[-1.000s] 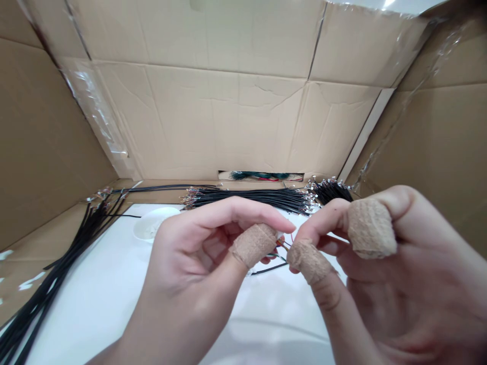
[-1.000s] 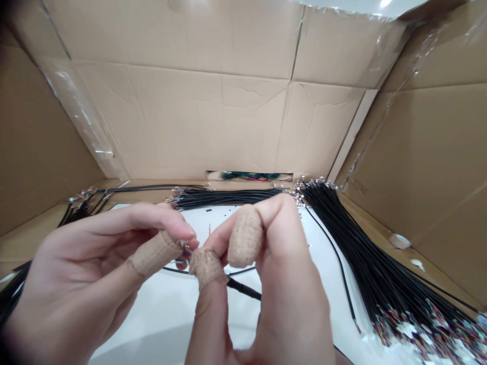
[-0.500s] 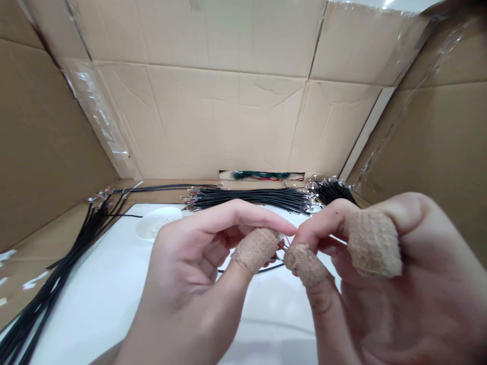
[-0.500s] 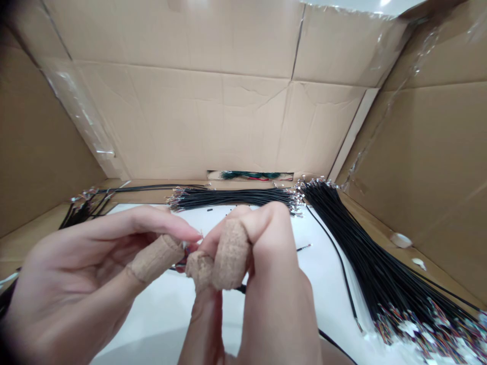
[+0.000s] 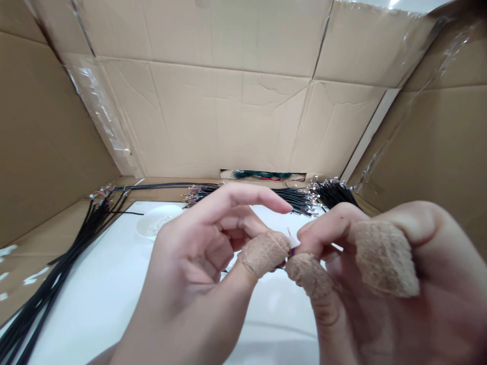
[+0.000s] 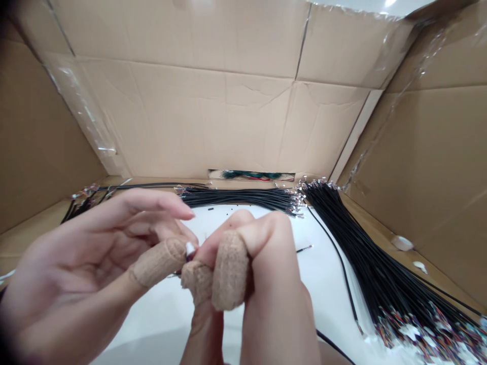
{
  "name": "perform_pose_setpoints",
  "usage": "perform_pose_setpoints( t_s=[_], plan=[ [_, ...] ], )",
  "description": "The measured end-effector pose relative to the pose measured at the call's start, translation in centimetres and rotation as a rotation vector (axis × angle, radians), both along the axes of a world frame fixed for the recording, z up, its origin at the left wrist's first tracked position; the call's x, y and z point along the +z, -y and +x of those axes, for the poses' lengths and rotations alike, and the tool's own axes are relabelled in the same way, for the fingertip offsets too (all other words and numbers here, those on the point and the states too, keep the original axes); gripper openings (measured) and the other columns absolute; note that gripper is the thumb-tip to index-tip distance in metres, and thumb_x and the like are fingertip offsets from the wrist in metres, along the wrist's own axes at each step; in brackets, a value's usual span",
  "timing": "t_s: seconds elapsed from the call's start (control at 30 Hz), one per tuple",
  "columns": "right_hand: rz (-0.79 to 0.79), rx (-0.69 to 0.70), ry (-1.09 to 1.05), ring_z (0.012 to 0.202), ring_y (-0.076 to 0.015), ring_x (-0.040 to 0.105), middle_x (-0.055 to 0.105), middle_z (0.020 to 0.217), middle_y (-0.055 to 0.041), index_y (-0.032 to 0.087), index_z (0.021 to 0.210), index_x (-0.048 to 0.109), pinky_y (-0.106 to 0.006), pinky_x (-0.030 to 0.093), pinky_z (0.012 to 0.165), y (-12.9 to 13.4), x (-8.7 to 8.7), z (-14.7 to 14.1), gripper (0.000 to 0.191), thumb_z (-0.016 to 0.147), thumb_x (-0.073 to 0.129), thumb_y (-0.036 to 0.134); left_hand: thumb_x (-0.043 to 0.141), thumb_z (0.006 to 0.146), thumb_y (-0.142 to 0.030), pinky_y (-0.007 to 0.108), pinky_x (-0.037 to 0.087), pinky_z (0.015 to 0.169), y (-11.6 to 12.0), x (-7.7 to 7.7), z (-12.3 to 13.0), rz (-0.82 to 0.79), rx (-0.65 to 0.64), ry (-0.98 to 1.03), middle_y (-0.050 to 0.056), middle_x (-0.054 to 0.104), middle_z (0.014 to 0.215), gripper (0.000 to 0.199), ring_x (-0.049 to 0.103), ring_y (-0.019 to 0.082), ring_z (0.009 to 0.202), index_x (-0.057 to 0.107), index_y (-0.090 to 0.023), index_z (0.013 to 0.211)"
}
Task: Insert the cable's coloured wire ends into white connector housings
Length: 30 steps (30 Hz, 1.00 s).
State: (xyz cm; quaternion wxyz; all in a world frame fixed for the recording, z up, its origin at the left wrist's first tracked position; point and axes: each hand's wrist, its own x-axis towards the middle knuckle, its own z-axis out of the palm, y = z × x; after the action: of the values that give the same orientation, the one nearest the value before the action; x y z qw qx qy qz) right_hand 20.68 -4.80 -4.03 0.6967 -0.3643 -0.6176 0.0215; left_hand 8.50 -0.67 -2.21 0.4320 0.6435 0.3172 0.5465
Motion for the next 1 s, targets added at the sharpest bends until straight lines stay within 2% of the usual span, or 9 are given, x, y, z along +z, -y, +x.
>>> perform_pose_setpoints(
  t_s=[0.17, 0.3, 0.5, 0.6, 0.7, 0.8, 0.9, 1.0],
  plan=[
    [0.057, -0.074, -0.031, 0.059, -0.0115, 0.062, 0.051, 0.066, 0.0064, 0.027, 0.076, 0.043, -0.018, 0.047, 0.044, -0.4, 0.5, -0.7, 0.042, 0.067, 0.059, -0.010, 0.073, 0.082, -0.014, 0.010, 0.053, 0.053, 0.2, 0.1, -0.2, 0.016, -0.052, 0.028, -0.007, 0.073, 0.066, 0.019, 0.067, 0.008, 0.059, 0.077, -0.030, 0.072],
    [0.090, -0.115, -0.009, 0.059, -0.0090, 0.061, 0.052, 0.070, 0.0057, 0.026, 0.077, 0.044, -0.015, 0.045, 0.046, -0.5, 0.4, -0.6, 0.042, 0.068, 0.057, -0.013, 0.074, 0.080, -0.013, 0.010, 0.052, 0.046, 0.0, -0.1, 0.1, 0.120, -0.017, 0.074, -0.006, 0.071, 0.061, 0.017, 0.065, 0.008, 0.052, 0.077, -0.028, 0.072],
    [0.105, -0.123, 0.052, 0.057, -0.0077, 0.060, 0.057, 0.073, 0.0059, 0.026, 0.079, 0.046, -0.014, 0.040, 0.039, -0.5, 0.1, -0.2, 0.045, 0.069, 0.059, -0.016, 0.073, 0.079, -0.014, 0.014, 0.053, 0.045, 0.0, -0.1, 0.4, 0.128, 0.027, 0.031, -0.004, 0.072, 0.059, 0.015, 0.067, 0.012, 0.051, 0.076, -0.026, 0.070],
    [0.069, -0.124, -0.021, 0.059, -0.0081, 0.062, 0.054, 0.073, 0.0062, 0.026, 0.078, 0.045, -0.016, 0.042, 0.042, -0.5, -0.1, -0.7, 0.042, 0.073, 0.057, -0.014, 0.072, 0.078, -0.007, 0.012, 0.054, 0.050, 0.2, 0.1, 0.3, 0.065, 0.011, 0.033, -0.005, 0.072, 0.062, 0.020, 0.068, 0.010, 0.056, 0.075, -0.026, 0.069],
    [0.055, -0.080, -0.090, 0.063, -0.0076, 0.064, 0.050, 0.072, 0.0072, 0.025, 0.078, 0.045, -0.014, 0.045, 0.048, -0.4, 0.2, -1.1, 0.044, 0.072, 0.055, -0.017, 0.070, 0.080, -0.006, 0.010, 0.054, 0.053, 0.1, 0.4, 0.1, -0.047, -0.069, 0.041, -0.007, 0.073, 0.064, 0.022, 0.069, 0.009, 0.060, 0.075, -0.026, 0.072],
    [-0.095, -0.014, -0.113, 0.064, -0.0091, 0.065, 0.054, 0.073, 0.0065, 0.025, 0.080, 0.044, -0.015, 0.052, 0.054, 0.2, 0.9, -0.8, 0.042, 0.073, 0.056, -0.015, 0.071, 0.082, -0.010, 0.008, 0.051, 0.051, -0.2, 0.5, -0.1, -0.116, -0.156, 0.087, -0.007, 0.072, 0.064, 0.018, 0.068, 0.008, 0.060, 0.076, -0.026, 0.075],
    [-0.347, -0.003, -0.111, 0.068, -0.0146, 0.067, 0.061, 0.079, 0.0020, 0.026, 0.082, 0.043, -0.022, 0.057, 0.057, 0.8, 1.6, 0.1, 0.028, 0.082, 0.060, 0.003, 0.072, 0.083, -0.012, 0.006, 0.051, 0.053, -0.5, 0.3, -0.3, -0.114, -0.150, 0.082, -0.007, 0.071, 0.065, 0.016, 0.067, 0.006, 0.061, 0.076, -0.026, 0.076],
    [-0.393, 0.057, -0.042, 0.066, -0.0149, 0.066, 0.065, 0.083, 0.0006, 0.026, 0.081, 0.045, -0.022, 0.058, 0.053, 0.5, 1.6, 1.5, 0.021, 0.086, 0.062, 0.016, 0.071, 0.086, -0.014, 0.004, 0.050, 0.055, -0.5, 0.3, -0.6, -0.067, -0.117, 0.075, -0.009, 0.072, 0.068, 0.017, 0.065, 0.004, 0.063, 0.076, -0.028, 0.078]
  ],
)
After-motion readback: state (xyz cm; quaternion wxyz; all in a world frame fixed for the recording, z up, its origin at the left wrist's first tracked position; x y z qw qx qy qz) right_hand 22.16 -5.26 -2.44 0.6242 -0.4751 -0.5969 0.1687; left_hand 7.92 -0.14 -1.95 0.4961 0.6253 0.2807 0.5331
